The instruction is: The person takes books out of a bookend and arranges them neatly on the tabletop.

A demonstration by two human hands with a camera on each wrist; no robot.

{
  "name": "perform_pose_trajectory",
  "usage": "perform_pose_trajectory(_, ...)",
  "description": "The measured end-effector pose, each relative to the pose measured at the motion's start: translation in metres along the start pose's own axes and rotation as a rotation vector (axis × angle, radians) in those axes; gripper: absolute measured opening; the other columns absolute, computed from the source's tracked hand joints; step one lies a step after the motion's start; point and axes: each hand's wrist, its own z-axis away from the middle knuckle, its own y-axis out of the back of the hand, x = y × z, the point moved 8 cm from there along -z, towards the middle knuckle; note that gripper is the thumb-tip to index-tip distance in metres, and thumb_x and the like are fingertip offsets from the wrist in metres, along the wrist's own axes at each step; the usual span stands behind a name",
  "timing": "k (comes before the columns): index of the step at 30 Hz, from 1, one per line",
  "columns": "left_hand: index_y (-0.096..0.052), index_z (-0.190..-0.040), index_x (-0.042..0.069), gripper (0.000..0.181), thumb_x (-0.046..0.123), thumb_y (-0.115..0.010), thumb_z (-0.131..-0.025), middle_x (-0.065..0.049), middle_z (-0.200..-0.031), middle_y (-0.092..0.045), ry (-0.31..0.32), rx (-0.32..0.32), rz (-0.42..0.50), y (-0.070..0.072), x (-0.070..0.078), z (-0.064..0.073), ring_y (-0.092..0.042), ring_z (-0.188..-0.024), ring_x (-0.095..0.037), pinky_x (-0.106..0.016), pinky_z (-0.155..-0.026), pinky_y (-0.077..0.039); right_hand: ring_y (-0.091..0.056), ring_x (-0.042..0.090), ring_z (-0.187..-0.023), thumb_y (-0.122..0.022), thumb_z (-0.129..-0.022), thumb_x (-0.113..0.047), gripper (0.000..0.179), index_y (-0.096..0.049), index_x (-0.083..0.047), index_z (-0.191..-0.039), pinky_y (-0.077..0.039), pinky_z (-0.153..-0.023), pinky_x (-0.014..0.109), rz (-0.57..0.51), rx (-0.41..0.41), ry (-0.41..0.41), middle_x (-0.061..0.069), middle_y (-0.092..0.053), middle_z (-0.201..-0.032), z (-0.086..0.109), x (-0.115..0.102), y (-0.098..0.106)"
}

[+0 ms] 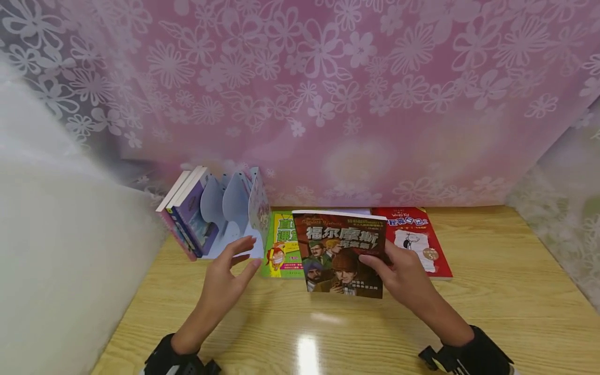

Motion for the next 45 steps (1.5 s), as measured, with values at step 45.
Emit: perform_pose_trajectory(45, -0.053, -0.147, 0.002, 0.052, 0.005, -0.068, -0.097, -0.019, -0.146, -0.061, 0.315, 0.388, -0.043, 0.095, -0.082, 0.002, -0.063, -0.130, -0.038, -0.054, -0.104, -0.054, -0.026, -0.005, -0.047, -0.075, -0.093, -0.004, 0.020, -0.058, -0.009, -0.083, -0.020, -0.047, 0.016, 0.348, 0.091, -0.102, -0.009, -0.040, -0.058, 0.042, 0.050, 0.117)
